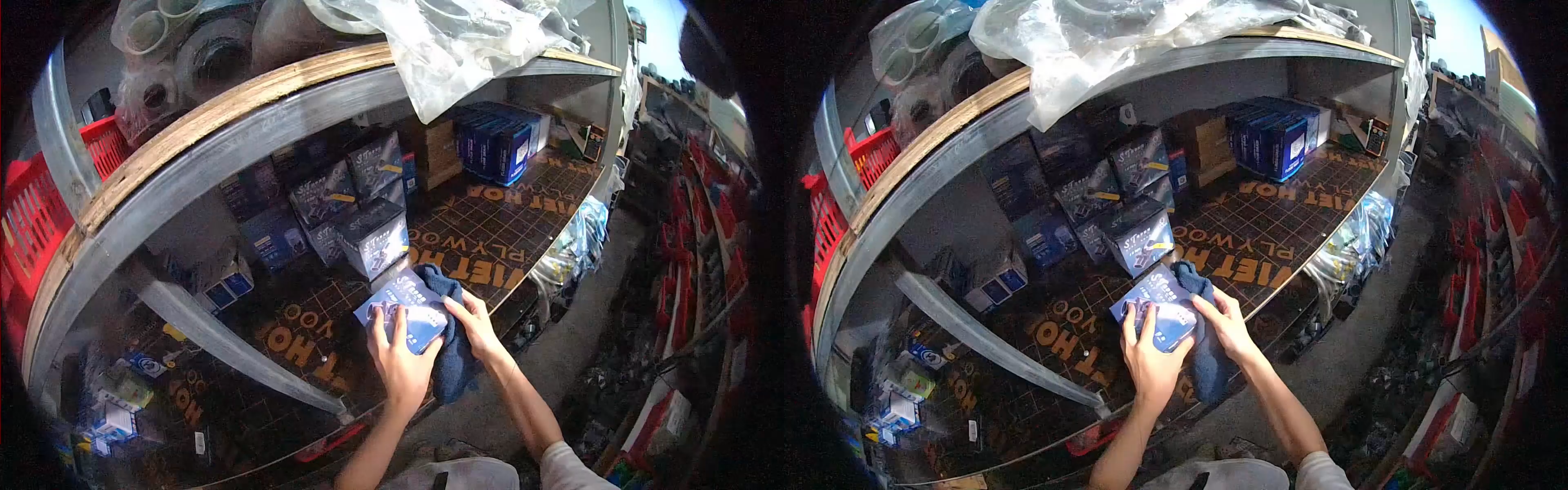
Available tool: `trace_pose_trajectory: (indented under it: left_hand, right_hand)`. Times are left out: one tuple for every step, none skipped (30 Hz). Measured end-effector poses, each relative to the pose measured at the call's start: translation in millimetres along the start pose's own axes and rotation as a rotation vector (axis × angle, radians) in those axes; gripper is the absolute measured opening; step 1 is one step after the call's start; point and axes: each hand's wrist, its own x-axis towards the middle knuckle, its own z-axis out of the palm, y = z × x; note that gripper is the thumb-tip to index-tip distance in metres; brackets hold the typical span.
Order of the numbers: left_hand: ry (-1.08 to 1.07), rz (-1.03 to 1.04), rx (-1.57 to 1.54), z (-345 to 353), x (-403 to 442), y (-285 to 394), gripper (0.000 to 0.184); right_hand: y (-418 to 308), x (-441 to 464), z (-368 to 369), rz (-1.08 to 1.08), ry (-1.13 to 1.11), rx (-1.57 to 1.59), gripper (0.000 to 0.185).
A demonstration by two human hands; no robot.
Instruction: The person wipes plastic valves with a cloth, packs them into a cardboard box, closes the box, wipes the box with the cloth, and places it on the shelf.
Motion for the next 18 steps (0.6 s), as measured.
trace_pose_trajectory:
  left_hand:
    - [0.000, 0.002, -0.003, 4, -2, -3, 0.075]
    - [0.070, 0.015, -0.106, 9, -4, -6, 0.075]
    - [0.139, 0.027, -0.208, 11, -7, -8, 0.075]
    - [0.167, 0.018, -0.262, 12, -10, -7, 0.074]
    - [0.164, 0.030, -0.271, 16, -14, -12, 0.077]
    - [0.145, -0.004, -0.356, 20, -19, -17, 0.080]
    - [0.126, -0.036, -0.441, 25, -24, -22, 0.083]
    - [0.121, 0.024, -0.368, 31, -33, -33, 0.087]
    - [0.107, 0.105, -0.300, 28, -34, -37, 0.083]
    - [0.081, 0.121, -0.176, 19, -28, -37, 0.079]
    - [0.056, 0.136, -0.051, 9, -22, -37, 0.075]
    - [-0.001, 0.096, -0.127, 13, -19, -51, 0.071]
    - [-0.055, 0.052, -0.201, 12, -12, -56, 0.067]
    - [-0.205, -0.003, -0.551, 7, -6, -60, 0.063]
    - [-0.323, 0.082, -0.620, 1, 6, -65, 0.058]
    - [-0.448, 0.158, -0.692, -5, 18, -70, 0.054]
    - [-0.447, 0.154, -0.692, -8, 22, -79, 0.054]
    - [-0.474, 0.191, -0.595, -8, 24, -86, 0.055]
  right_hand:
    - [-9, -1, 3, -0.002, 0.002, -0.002, 0.038]
    - [-18, -1, 5, -0.074, -0.028, -0.194, 0.037]
    - [-28, -2, 9, -0.144, -0.056, -0.386, 0.037]
    - [-42, -4, 17, -0.186, -0.067, -0.532, 0.036]
    - [-59, -7, 28, -0.194, -0.133, -0.658, 0.038]
    - [-61, -8, 31, -0.308, -0.252, -0.719, 0.038]
    - [-63, -9, 34, -0.423, -0.371, -0.777, 0.039]
    - [-66, -11, 40, -0.406, -0.443, -0.792, 0.041]
    - [-67, -12, 45, -0.390, -0.513, -0.806, 0.043]
    - [-65, -12, 48, -0.395, -0.569, -0.803, 0.042]
    - [-65, -11, 50, -0.389, -0.624, -0.836, 0.043]
    - [-63, -11, 52, -0.409, -0.636, -0.900, 0.044]
    - [-61, -11, 54, -0.428, -0.651, -0.964, 0.045]
    - [-60, -13, 56, -0.425, -0.652, -0.963, 0.045]
    - [-58, -16, 58, -0.436, -0.612, -1.039, 0.045]
    - [-56, -18, 61, -0.445, -0.571, -1.115, 0.045]
    - [-53, -20, 62, -0.442, -0.575, -1.114, 0.045]
    - [-51, -20, 64, -0.505, -0.568, -1.185, 0.045]
